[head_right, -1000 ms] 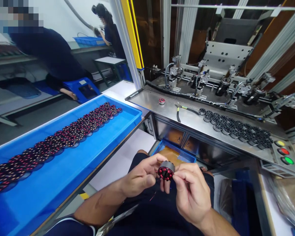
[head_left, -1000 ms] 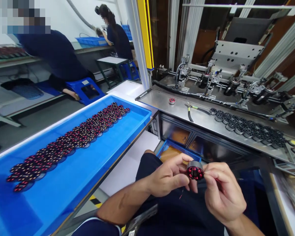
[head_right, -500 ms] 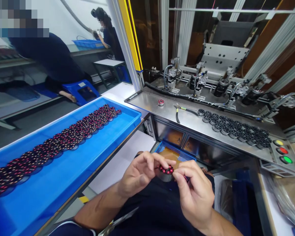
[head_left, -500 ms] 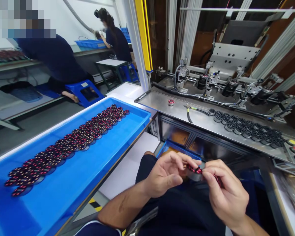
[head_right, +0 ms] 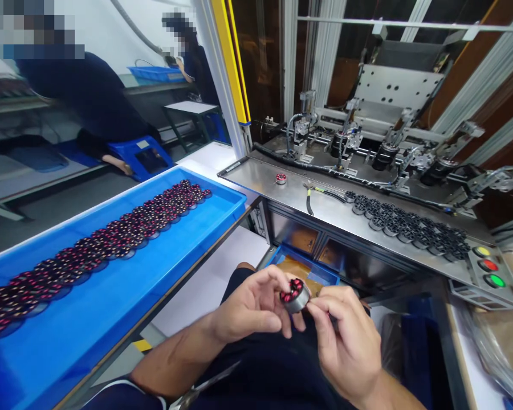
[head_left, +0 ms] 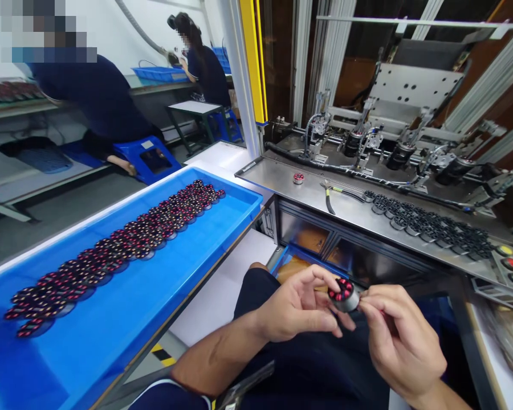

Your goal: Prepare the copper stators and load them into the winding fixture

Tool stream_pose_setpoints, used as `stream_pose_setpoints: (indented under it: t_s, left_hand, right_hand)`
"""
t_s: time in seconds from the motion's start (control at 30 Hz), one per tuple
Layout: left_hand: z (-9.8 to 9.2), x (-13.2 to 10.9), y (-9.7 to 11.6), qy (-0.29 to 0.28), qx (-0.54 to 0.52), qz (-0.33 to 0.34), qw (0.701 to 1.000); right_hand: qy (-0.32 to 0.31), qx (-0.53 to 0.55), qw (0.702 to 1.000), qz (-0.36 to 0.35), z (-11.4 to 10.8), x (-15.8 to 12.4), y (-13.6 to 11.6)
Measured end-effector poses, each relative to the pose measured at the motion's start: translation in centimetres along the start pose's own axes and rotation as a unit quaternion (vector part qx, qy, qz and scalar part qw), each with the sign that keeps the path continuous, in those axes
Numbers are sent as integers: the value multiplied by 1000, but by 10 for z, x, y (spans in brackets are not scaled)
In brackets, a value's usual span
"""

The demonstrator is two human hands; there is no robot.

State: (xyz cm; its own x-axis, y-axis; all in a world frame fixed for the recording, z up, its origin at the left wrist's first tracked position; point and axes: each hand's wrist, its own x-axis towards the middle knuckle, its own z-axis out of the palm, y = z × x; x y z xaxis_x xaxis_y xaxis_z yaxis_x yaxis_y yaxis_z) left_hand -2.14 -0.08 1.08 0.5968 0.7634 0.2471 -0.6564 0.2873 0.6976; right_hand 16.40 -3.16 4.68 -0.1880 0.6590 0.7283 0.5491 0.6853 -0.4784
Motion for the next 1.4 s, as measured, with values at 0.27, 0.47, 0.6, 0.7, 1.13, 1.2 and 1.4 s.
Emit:
stream_pose_setpoints:
  t_s: [0.27,0.47,0.6,0.7,1.13,1.2,1.4]
  left_hand:
    - [4,1,-3,53,-12,12,998]
    - [8,1,-9,31,-5,-91,995]
    - [13,0,-4,71,23,-70,995]
    - [13,0,-4,71,23,-77,994]
    - [14,5,0,109,-18,85,990]
    - [10,11,0,104,-34,20,994]
    - [2,22,-5,-117,-55,-241,962]
  right_hand:
    - [-36,53,997,-34,-6,6,0]
    - [-46,75,993,-83,-13,6,6]
    - [-62,123,989,-53,-18,3,13]
    - [-74,133,987,-40,-21,1,19]
    - [-69,66,995,-13,-17,24,-4]
    - [-93,72,992,-38,-18,30,-4]
    - [-155,15,982,-109,-33,39,-1]
